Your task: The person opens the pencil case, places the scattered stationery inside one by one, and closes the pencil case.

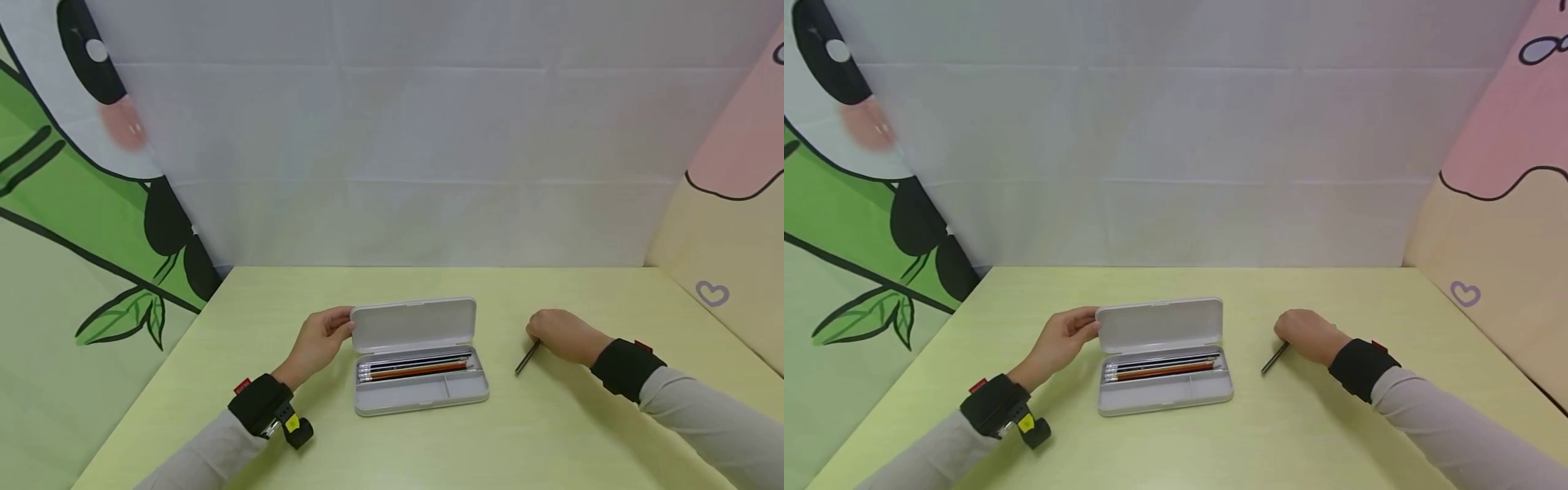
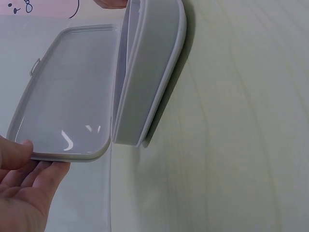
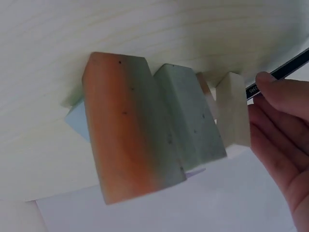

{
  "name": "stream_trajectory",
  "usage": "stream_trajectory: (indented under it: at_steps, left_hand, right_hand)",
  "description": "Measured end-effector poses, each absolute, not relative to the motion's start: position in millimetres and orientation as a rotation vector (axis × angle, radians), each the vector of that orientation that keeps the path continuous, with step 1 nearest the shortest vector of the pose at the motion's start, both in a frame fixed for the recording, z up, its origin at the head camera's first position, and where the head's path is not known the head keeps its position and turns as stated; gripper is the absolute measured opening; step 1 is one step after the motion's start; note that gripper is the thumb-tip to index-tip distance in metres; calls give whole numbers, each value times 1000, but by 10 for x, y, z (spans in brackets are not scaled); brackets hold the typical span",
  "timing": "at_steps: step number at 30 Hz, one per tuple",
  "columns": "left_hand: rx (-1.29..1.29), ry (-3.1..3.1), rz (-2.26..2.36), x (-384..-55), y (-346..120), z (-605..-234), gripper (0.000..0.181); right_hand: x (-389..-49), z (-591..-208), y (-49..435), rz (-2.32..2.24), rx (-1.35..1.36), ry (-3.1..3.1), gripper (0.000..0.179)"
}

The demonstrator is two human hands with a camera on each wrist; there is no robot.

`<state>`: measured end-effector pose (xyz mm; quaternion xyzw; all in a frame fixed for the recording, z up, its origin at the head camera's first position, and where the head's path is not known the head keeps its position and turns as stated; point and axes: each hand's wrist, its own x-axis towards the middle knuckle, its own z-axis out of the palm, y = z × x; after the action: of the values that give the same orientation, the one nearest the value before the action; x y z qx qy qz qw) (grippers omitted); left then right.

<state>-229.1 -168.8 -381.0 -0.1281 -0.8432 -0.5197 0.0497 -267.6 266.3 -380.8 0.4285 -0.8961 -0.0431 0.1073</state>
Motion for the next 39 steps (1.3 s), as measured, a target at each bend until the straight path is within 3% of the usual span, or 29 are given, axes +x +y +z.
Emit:
stream_trajectory:
  at_steps: [20,30,39]
  left_hand:
    - [-374,-2566,-1574,-2292,-1698,-3825,31]
    - [-378,-2564,-1571,-2303,-1708,-3831,30]
    - [-430,-2529,-1590,-2316,-1690,-3848,28]
  right_hand:
    - [-2390,-3410,1950,41,1336,-2554,26]
    - [-2345,-3333,1438,65,1463,-2536,27]
    - [-2320,-3397,978,7,1522,-2649,13]
